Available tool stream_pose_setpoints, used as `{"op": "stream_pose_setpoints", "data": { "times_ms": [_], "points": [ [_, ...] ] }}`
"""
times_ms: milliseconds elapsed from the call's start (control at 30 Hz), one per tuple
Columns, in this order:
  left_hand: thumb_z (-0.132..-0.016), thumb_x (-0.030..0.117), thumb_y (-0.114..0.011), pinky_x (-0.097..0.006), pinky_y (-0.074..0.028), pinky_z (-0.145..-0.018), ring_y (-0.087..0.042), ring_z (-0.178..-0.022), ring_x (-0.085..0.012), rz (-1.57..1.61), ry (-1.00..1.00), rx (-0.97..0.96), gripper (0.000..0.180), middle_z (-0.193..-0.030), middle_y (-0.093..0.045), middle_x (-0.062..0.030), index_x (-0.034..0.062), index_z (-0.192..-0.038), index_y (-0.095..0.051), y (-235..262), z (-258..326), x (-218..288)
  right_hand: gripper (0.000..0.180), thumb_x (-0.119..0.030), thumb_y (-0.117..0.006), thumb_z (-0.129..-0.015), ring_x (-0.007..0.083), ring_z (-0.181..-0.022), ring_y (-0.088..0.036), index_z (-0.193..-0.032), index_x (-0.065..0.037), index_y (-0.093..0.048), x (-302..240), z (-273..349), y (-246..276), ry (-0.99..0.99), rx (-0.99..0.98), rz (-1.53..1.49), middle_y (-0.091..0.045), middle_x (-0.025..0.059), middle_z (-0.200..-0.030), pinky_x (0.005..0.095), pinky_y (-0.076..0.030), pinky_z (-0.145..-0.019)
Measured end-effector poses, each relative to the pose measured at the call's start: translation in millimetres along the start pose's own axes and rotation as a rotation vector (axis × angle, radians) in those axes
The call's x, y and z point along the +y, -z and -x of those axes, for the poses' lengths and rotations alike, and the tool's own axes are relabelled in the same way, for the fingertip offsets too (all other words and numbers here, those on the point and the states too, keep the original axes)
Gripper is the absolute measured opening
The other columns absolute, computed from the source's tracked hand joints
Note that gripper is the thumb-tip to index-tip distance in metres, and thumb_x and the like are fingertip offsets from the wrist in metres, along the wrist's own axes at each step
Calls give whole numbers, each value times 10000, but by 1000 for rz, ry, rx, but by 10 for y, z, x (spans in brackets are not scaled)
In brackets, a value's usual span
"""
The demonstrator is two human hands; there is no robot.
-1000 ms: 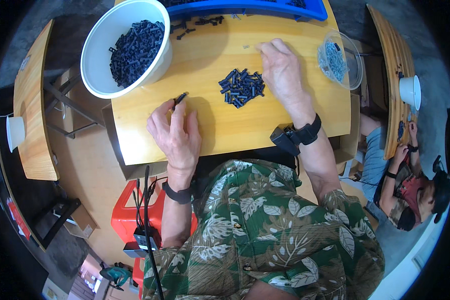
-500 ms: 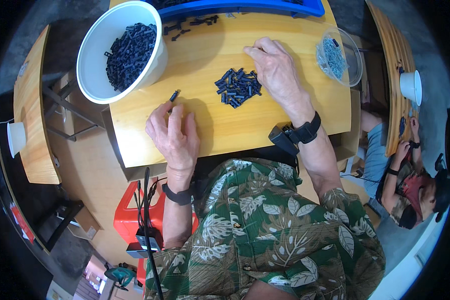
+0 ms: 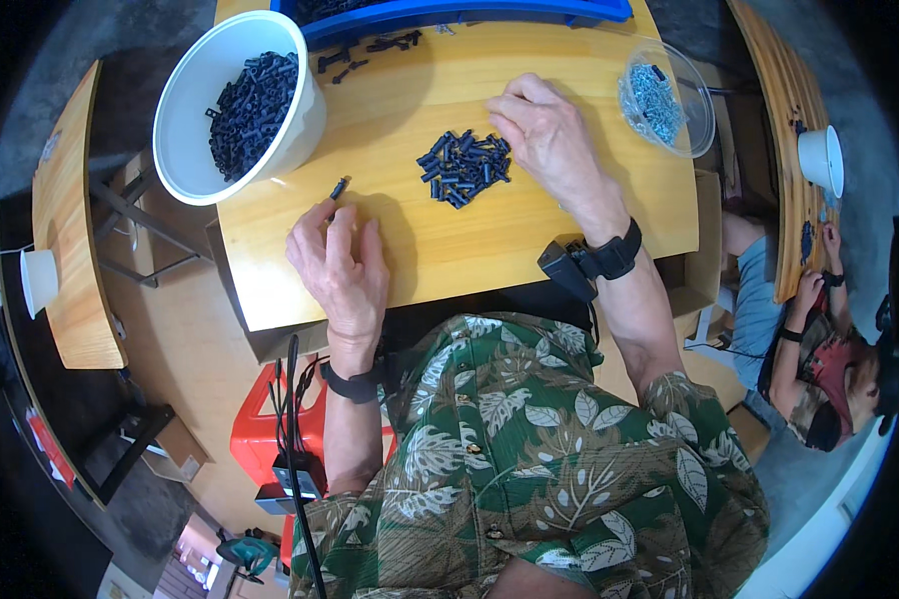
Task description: Inserting silver metal pins into small black plastic sleeves.
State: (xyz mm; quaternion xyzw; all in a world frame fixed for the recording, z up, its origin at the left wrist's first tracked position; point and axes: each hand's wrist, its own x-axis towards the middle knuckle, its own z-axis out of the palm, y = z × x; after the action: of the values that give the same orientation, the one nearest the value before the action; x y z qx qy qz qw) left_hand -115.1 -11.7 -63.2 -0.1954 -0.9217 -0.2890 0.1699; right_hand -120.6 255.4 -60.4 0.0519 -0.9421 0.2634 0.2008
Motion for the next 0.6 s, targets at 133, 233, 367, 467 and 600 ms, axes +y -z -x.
{"op": "stream_pose_setpoints", "data": {
  "times_ms": [133,233,367,467,600],
  "points": [
    [-750,32,-768,-413,-445,-870,-566,-996,-304,4,1,-7,270,-1086,-621,-126,59,-1002,-673,0,1,1,40,-12,-644,-788,331,-811,-601,-798,-20,-606,14,29,18,-30,-5,34,-577,132,-845,435,-513,-709],
    [-754,33,-767,-409,-447,-869,-567,-995,-303,4,-13,-3,267,-1086,-618,-125,59,-1002,-673,-13,-2,-13,38,2,-630,-779,334,-821,-606,-795,-15,-599,-2,119,89,-39,-17,85,-576,139,-844,440,-513,-702],
    [-754,35,-771,-406,-448,-869,-568,-991,-307,6,-13,3,271,-1089,-616,-127,55,-1005,-670,-12,-5,-10,69,13,-604,-794,335,-866,-618,-855,-13,-625,-137,344,213,-162,-53,88,-577,147,-862,439,-523,-721],
    [-756,44,-773,-411,-449,-870,-569,-994,-313,13,0,-1,268,-1092,-616,-130,54,-1003,-670,-12,0,-9,115,14,-590,-804,332,-896,-622,-906,-11,-638,-260,476,287,-199,-80,123,-577,141,-901,434,-532,-735],
    [-743,2,-752,-433,-420,-860,-554,-979,-322,36,-42,12,280,-1109,-595,-148,33,-1001,-645,-25,2,-21,141,20,-573,-805,321,-908,-616,-927,-10,-637,-357,622,311,-215,-105,145,-576,123,-949,424,-538,-747]
  ]
}}
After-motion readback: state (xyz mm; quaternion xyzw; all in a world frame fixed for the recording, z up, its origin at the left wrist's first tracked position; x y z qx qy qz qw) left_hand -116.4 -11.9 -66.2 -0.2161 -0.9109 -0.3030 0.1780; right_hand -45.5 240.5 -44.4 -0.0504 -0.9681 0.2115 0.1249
